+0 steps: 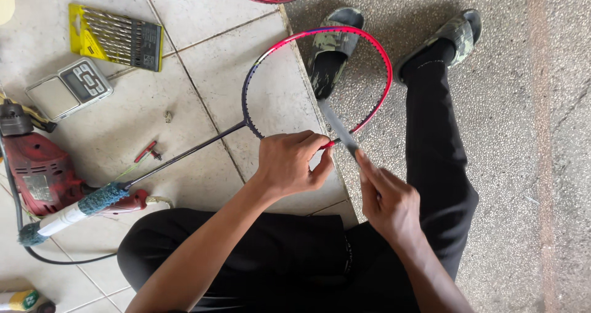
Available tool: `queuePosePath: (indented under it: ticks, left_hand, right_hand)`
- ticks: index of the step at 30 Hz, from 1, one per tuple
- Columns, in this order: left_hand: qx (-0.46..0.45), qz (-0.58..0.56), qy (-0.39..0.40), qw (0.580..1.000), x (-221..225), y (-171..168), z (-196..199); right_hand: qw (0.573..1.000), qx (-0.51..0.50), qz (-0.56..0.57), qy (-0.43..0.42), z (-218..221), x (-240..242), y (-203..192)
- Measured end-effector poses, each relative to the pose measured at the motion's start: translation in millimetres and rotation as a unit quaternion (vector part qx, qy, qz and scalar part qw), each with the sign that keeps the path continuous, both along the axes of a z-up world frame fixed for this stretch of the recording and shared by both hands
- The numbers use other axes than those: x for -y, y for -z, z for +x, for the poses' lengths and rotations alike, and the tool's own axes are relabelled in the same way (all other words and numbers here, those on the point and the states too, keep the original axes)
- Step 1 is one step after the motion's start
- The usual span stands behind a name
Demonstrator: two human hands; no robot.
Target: The person sits on the floor and uses a metal file to smooth the frame of a badminton racket. They rotate the racket to file different sections of the frame, focusing on the grommet area.
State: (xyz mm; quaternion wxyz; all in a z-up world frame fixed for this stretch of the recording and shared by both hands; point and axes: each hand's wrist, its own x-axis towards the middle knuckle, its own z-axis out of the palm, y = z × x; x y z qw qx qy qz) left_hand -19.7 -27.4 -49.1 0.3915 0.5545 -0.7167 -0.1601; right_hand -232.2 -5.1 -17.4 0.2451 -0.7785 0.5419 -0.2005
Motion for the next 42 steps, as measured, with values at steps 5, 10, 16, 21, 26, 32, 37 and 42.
queuePosePath:
  ticks: [5, 10, 16, 21, 26, 32, 37, 42]
  left_hand:
    - [-0.003, 0.022, -0.007, 1.000, -0.8, 4.5, -2.7]
    - [0.012, 0.022, -0.006, 1.000, -3.1, 12.1, -6.9]
    - [0.032, 0.034, 0.009, 0.999, -5.5, 22.3, -7.3]
    - [0.062, 0.019, 0.010, 0.998, -5.3, 34.1, -10.7]
    - [0.039, 0.034, 0.012, 0.999, -5.9, 36.8, -10.7]
    - [0.066, 0.001, -0.003, 0.998, -5.7, 39.2, -12.6]
    - [0.037, 0.005, 0.000, 0.999, -9.4, 38.6, -14.8]
    - [0.051, -0.017, -0.017, 0.998, -10.4, 39.3, -14.4]
  right_hand:
    - [1.000, -0.002, 0.006, 0.003, 6.1, -2.7, -3.3]
    - [1.000, -0.023, 0.004, 0.014, -1.0, -10.0, 12.9]
    - [0.999, -0.037, 0.014, 0.029, -5.1, -22.7, 17.0]
    - [0.999, -0.048, 0.014, 0.015, -7.2, -13.5, 29.4]
    - [0.998, -0.040, 0.026, 0.027, -5.8, -17.5, 23.2]
    - [0.997, -0.062, 0.029, 0.046, -10.2, -14.1, 26.2]
    - [0.996, -0.064, 0.036, 0.053, -13.6, -15.0, 28.8]
    - [0.991, -0.081, 0.080, 0.067, -13.6, -24.3, 15.9]
